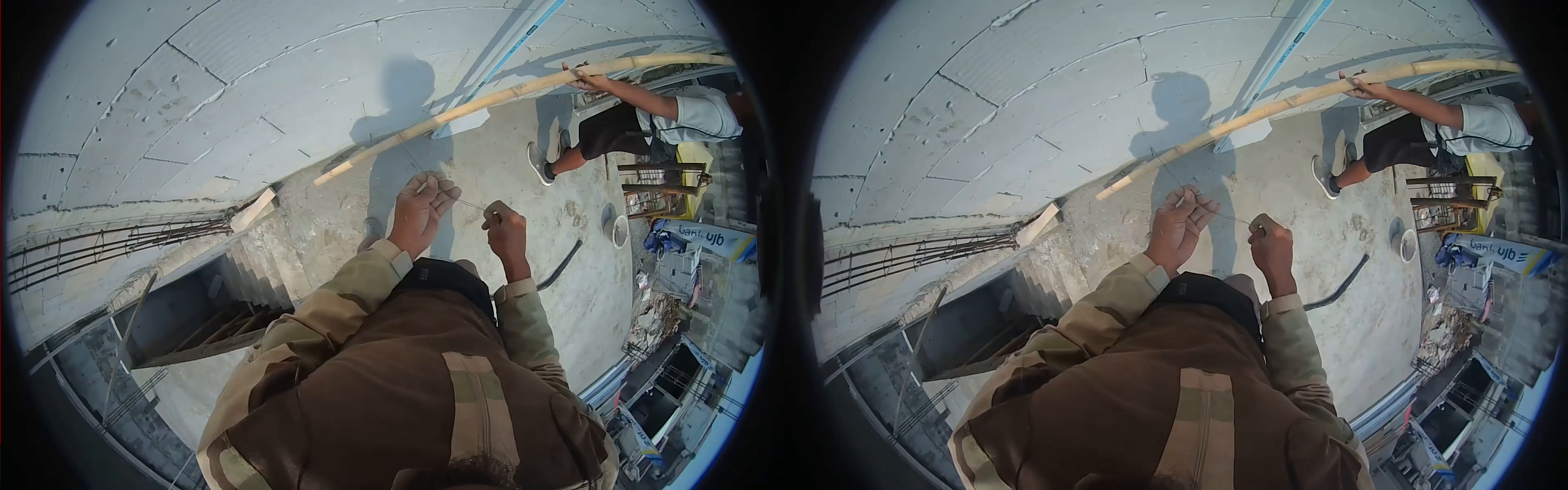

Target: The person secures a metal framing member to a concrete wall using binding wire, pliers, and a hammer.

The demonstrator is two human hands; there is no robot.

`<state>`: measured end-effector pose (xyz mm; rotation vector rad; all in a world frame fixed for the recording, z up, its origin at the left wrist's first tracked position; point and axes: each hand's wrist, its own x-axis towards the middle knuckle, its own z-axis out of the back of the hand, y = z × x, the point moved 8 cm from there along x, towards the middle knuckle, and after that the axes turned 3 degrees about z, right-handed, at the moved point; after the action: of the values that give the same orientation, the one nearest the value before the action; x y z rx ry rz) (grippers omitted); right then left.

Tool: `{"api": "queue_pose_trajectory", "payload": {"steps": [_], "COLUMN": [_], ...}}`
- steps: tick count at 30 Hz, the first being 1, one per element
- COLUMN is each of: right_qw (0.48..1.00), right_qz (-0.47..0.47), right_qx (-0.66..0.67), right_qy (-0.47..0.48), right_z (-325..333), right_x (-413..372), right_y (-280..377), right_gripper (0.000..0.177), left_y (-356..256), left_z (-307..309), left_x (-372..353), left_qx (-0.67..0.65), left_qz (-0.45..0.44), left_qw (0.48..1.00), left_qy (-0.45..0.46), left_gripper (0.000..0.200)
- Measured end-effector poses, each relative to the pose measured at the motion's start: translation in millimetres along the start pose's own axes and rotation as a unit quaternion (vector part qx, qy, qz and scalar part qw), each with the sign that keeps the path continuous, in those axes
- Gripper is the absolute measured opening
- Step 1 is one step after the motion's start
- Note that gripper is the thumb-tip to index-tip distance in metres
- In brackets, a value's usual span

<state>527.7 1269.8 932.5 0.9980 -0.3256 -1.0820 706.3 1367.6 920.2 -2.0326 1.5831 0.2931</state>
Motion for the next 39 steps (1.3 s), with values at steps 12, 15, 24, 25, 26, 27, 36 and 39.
{"api": "queue_pose_trajectory", "payload": {"steps": [12, 15, 24, 25, 26, 27, 36, 39], "right_qw": [0.979, 0.982, 0.904, 0.899, 0.903, 0.907, 0.913, 0.96], "right_qz": [-0.033, 0.07, 0.021, 0.03, 0.028, 0.025, 0.009, 0.061], "right_qx": [0.17, -0.053, -0.015, -0.012, -0.027, -0.041, -0.082, -0.133], "right_qy": [-0.107, -0.167, -0.427, -0.436, -0.428, -0.418, -0.398, -0.239], "right_z": [99.5, 86.6, 108.6, 110.7, 112.0, 114.3, 142.5, 130.3], "right_x": [-44.2, -70.5, -145.0, -150.4, -153.0, -154.0, -162.4, -153.6], "right_y": [40.1, 25.8, 10.7, 8.3, 5.0, 2.6, -21.2, -13.6], "right_gripper": [0.015, 0.01, 0.015, 0.015, 0.015, 0.015, 0.01, 0.01], "left_y": [29.9, 49.9, 117.0, 120.8, 130.8, 141.9, 159.6, 148.5], "left_z": [-54.5, -98.5, -104.4, -107.4, -111.8, -114.4, -150.8, -139.4], "left_x": [34.0, 22.1, 7.8, 0.1, -11.0, -19.2, -72.2, -54.6], "left_qx": [-0.129, 0.057, 0.105, 0.109, 0.127, 0.146, 0.282, 0.381], "left_qz": [0.105, 0.084, 0.138, 0.134, 0.165, 0.196, -0.012, -0.119], "left_qw": [0.957, 0.967, 0.977, 0.975, 0.964, 0.95, 0.918, 0.889], "left_qy": [0.239, 0.234, 0.125, 0.138, 0.166, 0.193, 0.28, 0.226], "left_gripper": [0.011, 0.015, 0.047, 0.047, 0.047, 0.047, 0.035, 0.027]}}
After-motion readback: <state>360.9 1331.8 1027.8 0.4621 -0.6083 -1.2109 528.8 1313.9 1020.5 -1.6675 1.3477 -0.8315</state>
